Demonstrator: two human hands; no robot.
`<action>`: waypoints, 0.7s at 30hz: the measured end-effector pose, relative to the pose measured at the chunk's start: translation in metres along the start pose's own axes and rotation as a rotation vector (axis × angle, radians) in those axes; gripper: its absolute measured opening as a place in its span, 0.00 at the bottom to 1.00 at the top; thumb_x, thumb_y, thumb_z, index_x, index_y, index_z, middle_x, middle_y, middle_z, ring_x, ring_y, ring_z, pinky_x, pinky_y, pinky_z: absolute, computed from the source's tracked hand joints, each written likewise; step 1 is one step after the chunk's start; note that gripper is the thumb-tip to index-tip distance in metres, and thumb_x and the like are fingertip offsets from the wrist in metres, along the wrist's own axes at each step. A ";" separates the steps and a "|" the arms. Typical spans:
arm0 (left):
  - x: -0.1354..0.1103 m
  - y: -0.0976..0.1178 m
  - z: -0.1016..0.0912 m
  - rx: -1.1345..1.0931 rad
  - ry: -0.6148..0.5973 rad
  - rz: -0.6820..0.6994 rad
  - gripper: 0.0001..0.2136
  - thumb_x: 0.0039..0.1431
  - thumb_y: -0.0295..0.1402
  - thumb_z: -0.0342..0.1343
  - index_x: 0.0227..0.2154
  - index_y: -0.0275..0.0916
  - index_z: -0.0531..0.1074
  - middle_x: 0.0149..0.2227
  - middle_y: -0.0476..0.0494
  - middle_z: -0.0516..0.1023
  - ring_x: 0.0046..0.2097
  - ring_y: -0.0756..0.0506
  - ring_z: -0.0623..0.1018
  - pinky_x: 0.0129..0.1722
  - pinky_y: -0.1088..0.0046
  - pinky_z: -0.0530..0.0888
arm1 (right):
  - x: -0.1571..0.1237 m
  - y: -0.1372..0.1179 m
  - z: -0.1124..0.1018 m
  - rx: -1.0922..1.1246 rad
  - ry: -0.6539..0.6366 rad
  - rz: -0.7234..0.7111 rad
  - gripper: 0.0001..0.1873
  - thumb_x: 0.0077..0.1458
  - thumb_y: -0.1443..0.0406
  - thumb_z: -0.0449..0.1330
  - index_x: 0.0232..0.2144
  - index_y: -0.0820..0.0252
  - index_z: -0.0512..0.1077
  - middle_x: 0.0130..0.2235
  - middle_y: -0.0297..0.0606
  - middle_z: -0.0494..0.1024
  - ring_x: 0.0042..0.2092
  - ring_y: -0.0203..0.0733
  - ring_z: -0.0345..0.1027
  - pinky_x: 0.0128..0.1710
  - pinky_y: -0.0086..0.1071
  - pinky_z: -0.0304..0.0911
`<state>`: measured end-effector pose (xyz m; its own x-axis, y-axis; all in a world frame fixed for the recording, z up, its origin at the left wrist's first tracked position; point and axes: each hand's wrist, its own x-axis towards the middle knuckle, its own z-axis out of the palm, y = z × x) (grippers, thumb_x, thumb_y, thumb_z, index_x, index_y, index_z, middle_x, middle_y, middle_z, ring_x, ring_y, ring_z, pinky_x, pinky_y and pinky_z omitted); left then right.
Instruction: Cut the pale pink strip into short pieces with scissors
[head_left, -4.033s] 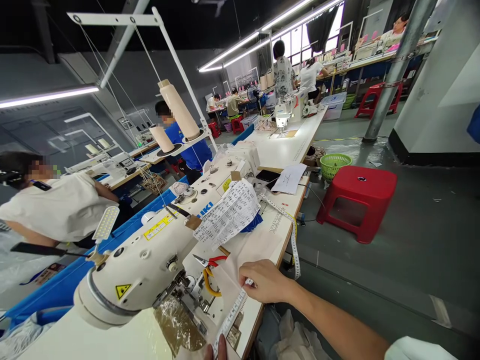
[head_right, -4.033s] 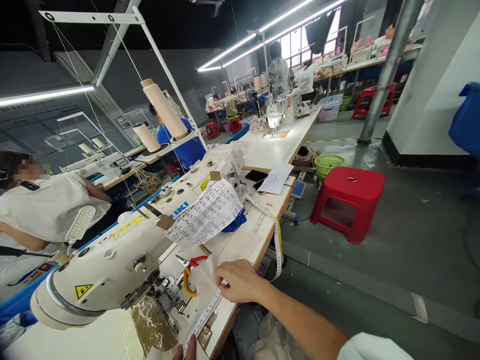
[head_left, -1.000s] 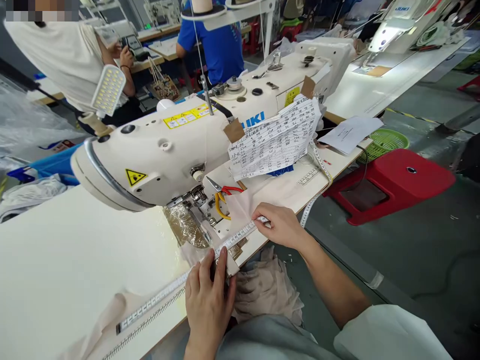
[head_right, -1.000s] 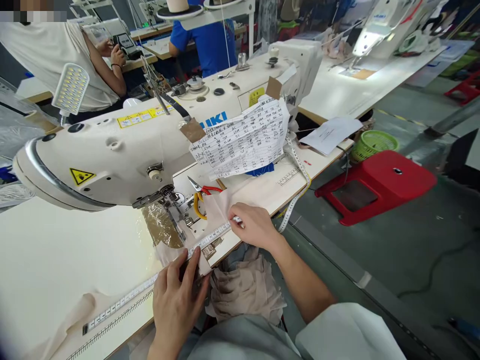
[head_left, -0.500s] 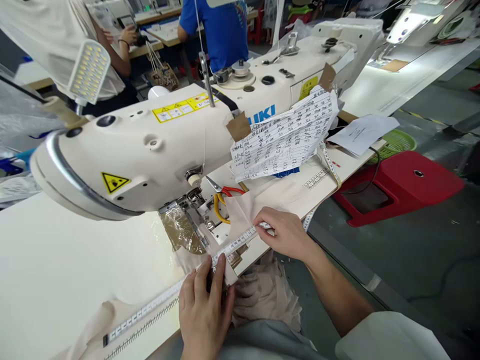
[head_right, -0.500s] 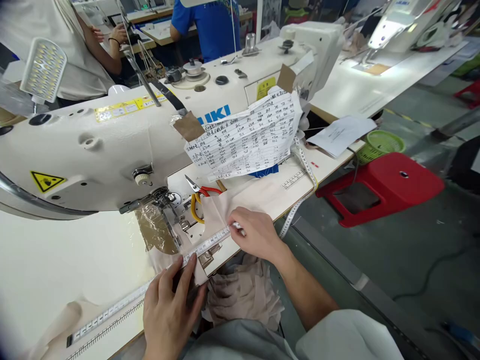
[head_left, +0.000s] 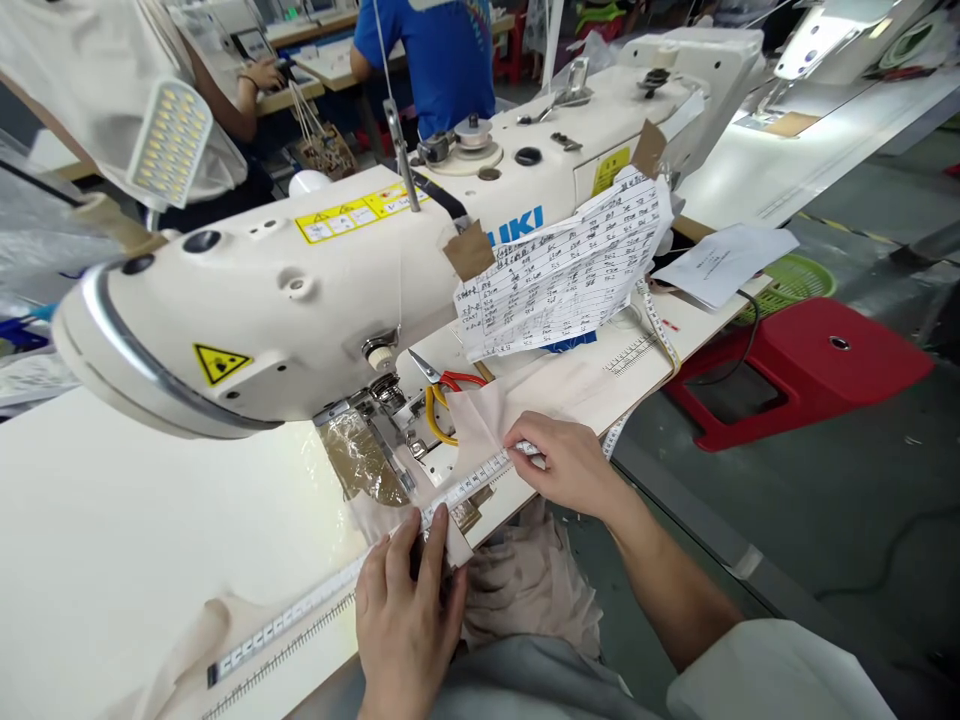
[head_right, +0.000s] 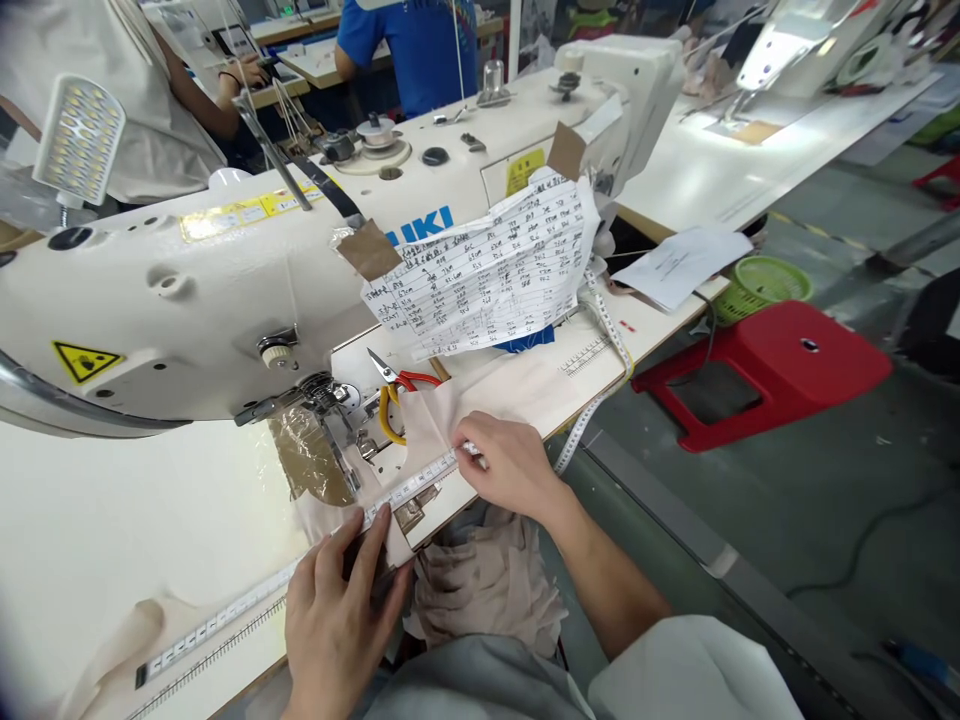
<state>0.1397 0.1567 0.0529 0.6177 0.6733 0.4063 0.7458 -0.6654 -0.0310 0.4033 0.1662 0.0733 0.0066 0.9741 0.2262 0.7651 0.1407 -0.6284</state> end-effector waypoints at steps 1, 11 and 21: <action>0.000 0.000 0.000 -0.004 0.005 -0.001 0.35 0.63 0.32 0.58 0.70 0.42 0.51 0.56 0.33 0.71 0.48 0.36 0.73 0.50 0.57 0.70 | 0.000 0.000 0.000 0.000 0.001 0.000 0.04 0.61 0.69 0.54 0.35 0.59 0.68 0.37 0.30 0.75 0.24 0.32 0.58 0.30 0.29 0.50; -0.024 -0.011 -0.028 -0.419 0.210 -0.086 0.30 0.63 0.22 0.56 0.67 0.44 0.58 0.56 0.33 0.69 0.57 0.38 0.71 0.54 0.59 0.70 | -0.002 0.002 -0.027 0.257 -0.110 -0.199 0.07 0.56 0.67 0.51 0.29 0.59 0.67 0.32 0.38 0.71 0.35 0.41 0.64 0.36 0.33 0.59; -0.121 -0.078 -0.060 -0.050 0.150 -0.403 0.24 0.67 0.27 0.54 0.65 0.41 0.60 0.59 0.34 0.71 0.61 0.37 0.70 0.58 0.56 0.69 | -0.018 0.006 -0.003 -0.276 0.027 -0.491 0.19 0.72 0.53 0.50 0.55 0.56 0.71 0.51 0.46 0.74 0.49 0.55 0.66 0.46 0.49 0.61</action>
<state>-0.0078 0.1079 0.0614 0.2337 0.8306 0.5054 0.9047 -0.3761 0.1999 0.4099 0.1491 0.0682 -0.3789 0.8005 0.4644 0.8226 0.5213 -0.2274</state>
